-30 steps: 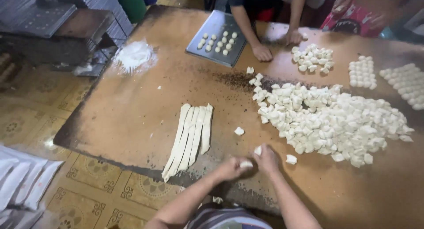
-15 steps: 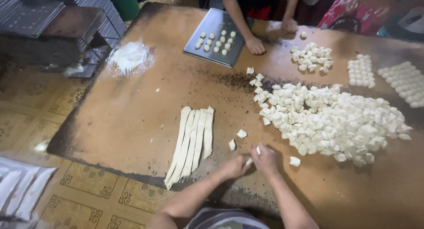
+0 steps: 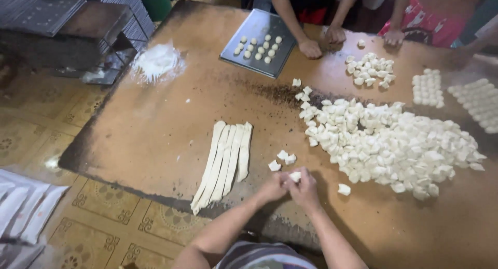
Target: Cutting dough into small pieces and rolling them into balls on a floured table
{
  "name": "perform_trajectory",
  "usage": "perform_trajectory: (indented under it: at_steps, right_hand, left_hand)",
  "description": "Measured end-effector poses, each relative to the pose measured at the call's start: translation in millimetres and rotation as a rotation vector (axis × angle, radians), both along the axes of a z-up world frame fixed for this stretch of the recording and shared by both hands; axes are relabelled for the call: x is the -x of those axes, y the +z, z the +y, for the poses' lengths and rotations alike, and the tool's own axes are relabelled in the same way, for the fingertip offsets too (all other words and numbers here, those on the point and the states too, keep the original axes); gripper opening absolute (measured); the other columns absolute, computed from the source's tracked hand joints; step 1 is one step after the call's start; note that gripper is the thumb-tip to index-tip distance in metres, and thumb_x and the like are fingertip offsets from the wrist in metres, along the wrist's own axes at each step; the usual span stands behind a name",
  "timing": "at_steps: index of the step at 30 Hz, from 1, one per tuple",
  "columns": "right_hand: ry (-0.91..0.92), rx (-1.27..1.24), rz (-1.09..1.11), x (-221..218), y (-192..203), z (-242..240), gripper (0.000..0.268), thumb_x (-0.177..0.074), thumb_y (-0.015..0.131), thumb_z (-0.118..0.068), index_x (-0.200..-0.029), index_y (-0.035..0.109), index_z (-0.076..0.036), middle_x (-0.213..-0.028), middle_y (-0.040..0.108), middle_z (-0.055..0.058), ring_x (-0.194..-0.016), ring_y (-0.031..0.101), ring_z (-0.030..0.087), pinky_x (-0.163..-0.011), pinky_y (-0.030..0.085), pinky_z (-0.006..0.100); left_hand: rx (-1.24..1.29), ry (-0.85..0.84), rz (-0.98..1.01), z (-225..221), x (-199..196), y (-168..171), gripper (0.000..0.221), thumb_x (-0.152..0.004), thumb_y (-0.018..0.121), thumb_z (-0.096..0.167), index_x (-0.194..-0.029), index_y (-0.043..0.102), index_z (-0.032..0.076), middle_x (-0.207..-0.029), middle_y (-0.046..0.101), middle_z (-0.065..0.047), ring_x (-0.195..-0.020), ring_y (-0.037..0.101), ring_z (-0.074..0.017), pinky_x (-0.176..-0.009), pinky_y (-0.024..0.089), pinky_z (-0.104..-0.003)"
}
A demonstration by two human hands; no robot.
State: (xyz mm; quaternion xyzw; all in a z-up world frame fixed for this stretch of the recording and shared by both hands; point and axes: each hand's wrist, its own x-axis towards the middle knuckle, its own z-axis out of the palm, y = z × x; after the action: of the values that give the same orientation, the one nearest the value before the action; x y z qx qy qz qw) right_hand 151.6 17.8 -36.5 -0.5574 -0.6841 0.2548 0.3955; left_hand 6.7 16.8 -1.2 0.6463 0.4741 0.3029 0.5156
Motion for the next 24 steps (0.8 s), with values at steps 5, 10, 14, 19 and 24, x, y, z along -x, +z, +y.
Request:
perform_trajectory:
  at_steps: [5, 10, 14, 19, 24]
  right_hand:
    - [-0.068, 0.224, -0.338, -46.4, 5.2, 20.8, 0.030, -0.090, 0.073, -0.037, -0.093, 0.059, -0.011, -0.091, 0.067, 0.018, -0.093, 0.069, 0.040, -0.075, 0.054, 0.054]
    - [0.049, 0.289, -0.191, -12.4, 88.2, -19.8, 0.067, -0.082, 0.083, -0.038, -0.136, 0.056, -0.008, -0.135, 0.056, 0.020, -0.125, 0.059, 0.047, -0.103, 0.052, 0.058]
    - [0.206, -0.142, 0.017, 2.4, 71.9, -15.7, 0.015, -0.088, 0.075, -0.024, -0.093, 0.065, -0.014, -0.084, 0.066, 0.008, -0.081, 0.070, 0.032, -0.068, 0.057, 0.040]
    - [0.012, -0.099, 0.147, -1.3, 0.3, -3.8, 0.021, -0.090, 0.073, -0.032, -0.096, 0.063, -0.015, -0.075, 0.064, 0.010, -0.066, 0.066, 0.029, -0.053, 0.051, 0.038]
    - [-0.189, 0.515, -0.269, -50.5, -26.2, 11.7, 0.052, -0.084, 0.082, -0.045, -0.111, 0.055, -0.010, -0.119, 0.066, 0.016, -0.114, 0.067, 0.038, -0.092, 0.053, 0.057]
  left_hand:
    - [-0.065, -0.207, 0.068, -28.3, 7.4, 55.3, 0.015, -0.099, 0.062, 0.022, -0.102, 0.068, 0.009, -0.086, 0.067, -0.008, -0.082, 0.059, -0.0223, -0.073, 0.048, -0.038]
    - [-0.020, -0.122, 0.037, -22.0, 27.8, 68.8, 0.049, -0.095, 0.060, 0.009, -0.142, 0.051, -0.005, -0.139, 0.057, -0.032, -0.135, 0.050, -0.0452, -0.111, 0.042, -0.057]
    - [-0.195, -0.178, 0.055, -1.0, 21.4, 76.3, 0.051, -0.083, 0.061, -0.009, -0.129, 0.040, 0.002, -0.124, 0.051, -0.024, -0.122, 0.050, -0.0404, -0.104, 0.041, -0.053]
    - [0.045, 0.016, -0.043, -14.1, 0.7, 27.2, 0.012, -0.085, 0.067, 0.008, -0.097, 0.070, 0.005, -0.091, 0.073, -0.011, -0.097, 0.070, -0.0228, -0.090, 0.053, -0.039]
    - [0.061, -0.314, -0.069, -16.7, 16.4, 67.1, 0.013, -0.096, 0.068, 0.017, -0.104, 0.076, 0.011, -0.089, 0.074, -0.008, -0.084, 0.067, -0.0180, -0.083, 0.054, -0.037]
